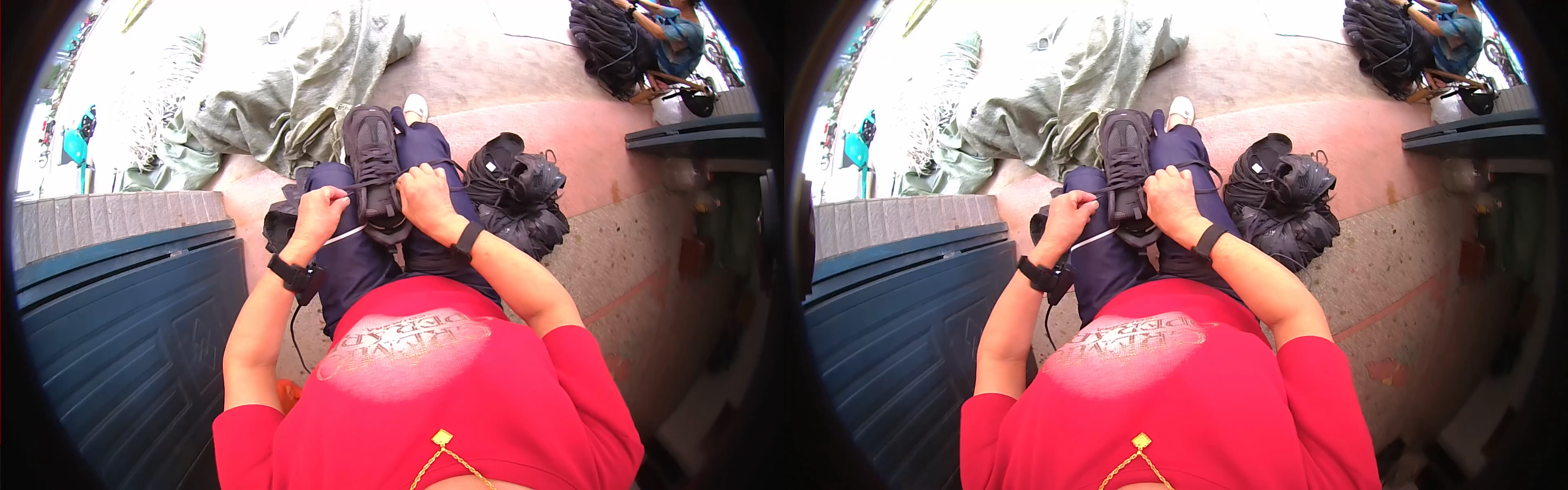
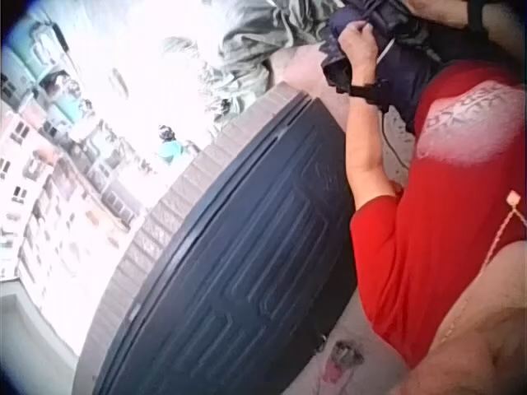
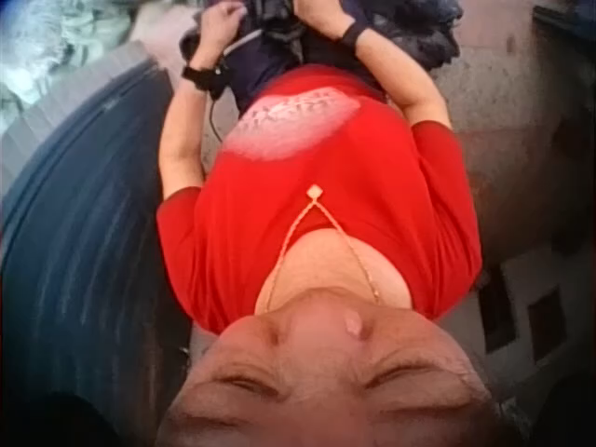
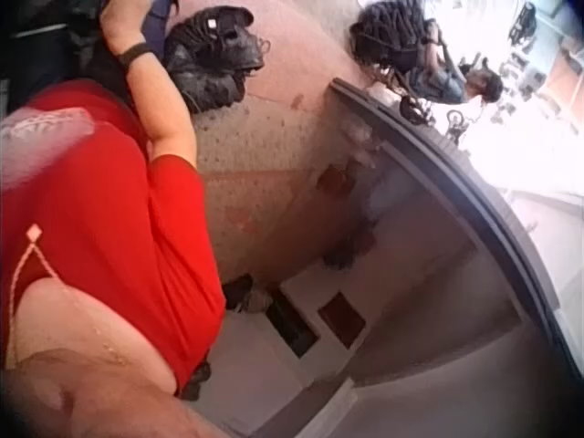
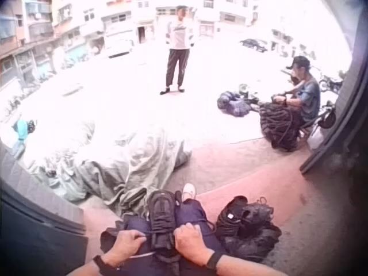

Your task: Insert and thread laces through a black shoe.

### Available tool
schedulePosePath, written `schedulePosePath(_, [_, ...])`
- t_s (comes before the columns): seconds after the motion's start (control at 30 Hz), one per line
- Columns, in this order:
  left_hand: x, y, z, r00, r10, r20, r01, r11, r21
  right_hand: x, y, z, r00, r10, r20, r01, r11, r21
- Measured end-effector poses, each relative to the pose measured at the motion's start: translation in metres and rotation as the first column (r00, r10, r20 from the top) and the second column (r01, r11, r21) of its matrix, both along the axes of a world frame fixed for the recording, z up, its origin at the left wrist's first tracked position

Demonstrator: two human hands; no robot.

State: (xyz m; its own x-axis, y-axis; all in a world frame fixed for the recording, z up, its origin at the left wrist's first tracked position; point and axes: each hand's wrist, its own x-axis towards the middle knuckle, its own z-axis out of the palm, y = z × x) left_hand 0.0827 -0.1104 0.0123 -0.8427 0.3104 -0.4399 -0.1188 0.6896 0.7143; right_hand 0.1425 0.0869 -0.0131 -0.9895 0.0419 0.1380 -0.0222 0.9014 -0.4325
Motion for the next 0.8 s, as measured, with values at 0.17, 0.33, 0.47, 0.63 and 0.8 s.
schedulePosePath(0.17, [0.004,0.004,-0.015,0.854,-0.213,-0.474,0.152,0.975,-0.164,-0.001,0.005,-0.007,0.978,0.166,-0.126,-0.146,0.977,0.153])
schedulePosePath(0.33, [0.004,0.01,-0.017,0.758,-0.304,-0.577,0.202,0.95,-0.236,-0.004,0.004,0.002,0.992,0.018,-0.125,-0.01,0.998,0.066])
schedulePosePath(0.47, [0.003,0.014,-0.008,0.76,-0.323,-0.564,0.227,0.945,-0.236,-0.003,0.006,0.005,0.995,0.039,-0.09,-0.032,0.997,0.076])
schedulePosePath(0.63, [0.003,0.025,-0.006,0.61,-0.478,-0.632,0.223,0.869,-0.442,-0.002,0.004,0.004,0.997,0.045,-0.068,-0.037,0.994,0.107])
schedulePosePath(0.8, [0.009,0.031,-0.001,0.59,-0.517,-0.62,0.214,0.841,-0.497,0.001,0.0,0.005,0.997,0.054,-0.051,-0.045,0.986,0.161])
